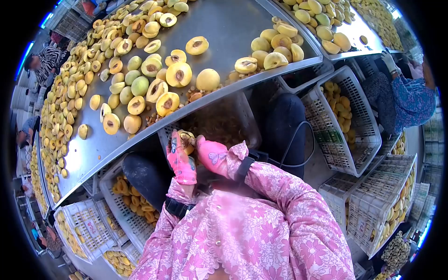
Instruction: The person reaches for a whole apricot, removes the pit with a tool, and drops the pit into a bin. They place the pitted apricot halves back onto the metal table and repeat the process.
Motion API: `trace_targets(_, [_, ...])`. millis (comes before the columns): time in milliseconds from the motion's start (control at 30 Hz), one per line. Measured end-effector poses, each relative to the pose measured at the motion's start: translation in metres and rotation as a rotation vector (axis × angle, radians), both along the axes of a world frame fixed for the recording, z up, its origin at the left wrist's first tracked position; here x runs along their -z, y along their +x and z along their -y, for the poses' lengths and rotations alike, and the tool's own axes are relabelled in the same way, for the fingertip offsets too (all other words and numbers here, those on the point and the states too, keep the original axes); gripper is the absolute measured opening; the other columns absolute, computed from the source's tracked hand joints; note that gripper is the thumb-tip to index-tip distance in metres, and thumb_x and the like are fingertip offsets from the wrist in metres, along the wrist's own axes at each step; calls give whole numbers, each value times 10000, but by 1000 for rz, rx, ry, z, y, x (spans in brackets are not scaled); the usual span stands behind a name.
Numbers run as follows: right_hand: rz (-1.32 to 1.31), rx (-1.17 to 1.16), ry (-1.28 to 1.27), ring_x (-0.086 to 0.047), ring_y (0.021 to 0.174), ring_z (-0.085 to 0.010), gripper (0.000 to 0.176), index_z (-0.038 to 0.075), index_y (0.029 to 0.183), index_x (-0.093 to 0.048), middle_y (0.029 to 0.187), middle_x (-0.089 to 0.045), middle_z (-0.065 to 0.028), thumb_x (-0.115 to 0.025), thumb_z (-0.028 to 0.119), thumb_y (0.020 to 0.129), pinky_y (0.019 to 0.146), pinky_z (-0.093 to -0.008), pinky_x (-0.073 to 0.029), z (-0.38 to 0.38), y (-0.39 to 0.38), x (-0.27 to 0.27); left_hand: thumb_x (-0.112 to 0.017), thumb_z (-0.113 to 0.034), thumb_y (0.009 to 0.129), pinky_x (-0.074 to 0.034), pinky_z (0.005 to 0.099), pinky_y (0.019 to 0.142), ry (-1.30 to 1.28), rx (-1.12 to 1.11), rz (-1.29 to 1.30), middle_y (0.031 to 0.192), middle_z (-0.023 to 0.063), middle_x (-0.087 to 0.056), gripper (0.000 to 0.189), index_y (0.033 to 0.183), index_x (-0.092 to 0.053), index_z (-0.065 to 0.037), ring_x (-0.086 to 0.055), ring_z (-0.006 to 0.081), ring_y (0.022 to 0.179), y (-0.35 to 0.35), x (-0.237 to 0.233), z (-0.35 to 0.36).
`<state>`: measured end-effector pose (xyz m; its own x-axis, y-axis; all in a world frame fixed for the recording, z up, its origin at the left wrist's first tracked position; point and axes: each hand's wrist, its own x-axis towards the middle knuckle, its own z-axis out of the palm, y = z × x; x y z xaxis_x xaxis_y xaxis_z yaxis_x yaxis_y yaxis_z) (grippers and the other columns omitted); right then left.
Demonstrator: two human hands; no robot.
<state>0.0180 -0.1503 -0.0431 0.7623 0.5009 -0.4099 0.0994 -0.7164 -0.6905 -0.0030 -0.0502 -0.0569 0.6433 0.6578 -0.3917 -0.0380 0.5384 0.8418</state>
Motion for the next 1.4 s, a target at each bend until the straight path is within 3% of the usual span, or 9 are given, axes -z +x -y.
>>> trace_targets(200, [-496,270,332,-553,697,-321,395,33,951,-525,719,-581,-123,-269,331,986,720,-390,-438,-4,-4,22,-698,-264,825,-475,248,640,38,30,-43,857,40,-624,289,966,-604,-31,-577,114,723,-3,12,-9])
trace_targets(500, [-41,-285,87,-581,657,-217,248,7,982,-490,756,-585,-128,-531,228,877,605,-341,-471,19,5,29,-740,-191,771,-422,209,545,23,378,-169,765,1,-599,274,958,-623,-28,-516,66,604,-6,27,-33])
trace_targets(600, [-589,-125,127,-590,587,-242,264,-9,986,-452,719,-575,-135,-569,154,815,480,-338,-465,22,13,-1,-736,-174,776,-393,196,512,42,436,-227,735,-7,-593,240,944,-632,-37,-489,52,562,-5,40,-39])
trace_targets(700, [-584,-171,110,-531,522,-152,227,5,968,-449,679,-537,-82,-546,149,822,418,-287,-436,21,12,9,-731,-162,783,-386,192,515,37,487,-267,747,-5,-600,215,937,-639,-44,-488,48,564,-6,40,-39])
trace_targets(800, [-530,-165,121,-545,528,-176,196,-19,843,-514,678,-559,-81,-559,170,823,447,-320,-448,24,10,11,-729,-163,786,-408,201,550,102,544,-297,772,0,-615,210,935,-646,-41,-511,59,603,-8,40,-36])
trace_targets(900, [-844,-8,299,-488,480,-144,181,0,817,-527,659,-534,-52,-560,178,815,432,-290,-419,28,8,15,-732,-166,784,-440,216,604,83,523,-278,804,9,-633,220,938,-651,-32,-548,75,663,-8,42,-35])
trace_targets(1100, [-1095,-11,452,-475,511,-88,178,48,851,-500,690,-513,-25,-565,213,839,428,-239,-398,32,8,27,-733,-158,780,-474,236,673,90,536,-223,871,45,-663,235,958,-655,-27,-600,109,739,-7,52,-33])
trace_targets(1267, [-1268,102,497,-441,447,-79,173,45,717,-512,599,-480,6,-577,180,805,399,-229,-358,35,2,37,-716,-162,793,-486,253,709,50,692,-241,906,71,-671,241,979,-653,-23,-613,131,774,-7,58,-36])
trace_targets(1400, [-1471,72,815,-408,430,-46,191,93,680,-474,559,-430,44,-575,170,824,371,-189,-314,33,-3,23,-670,-193,829,-504,277,714,-173,615,-132,944,85,-659,269,1032,-633,-20,-620,163,807,-4,39,-26])
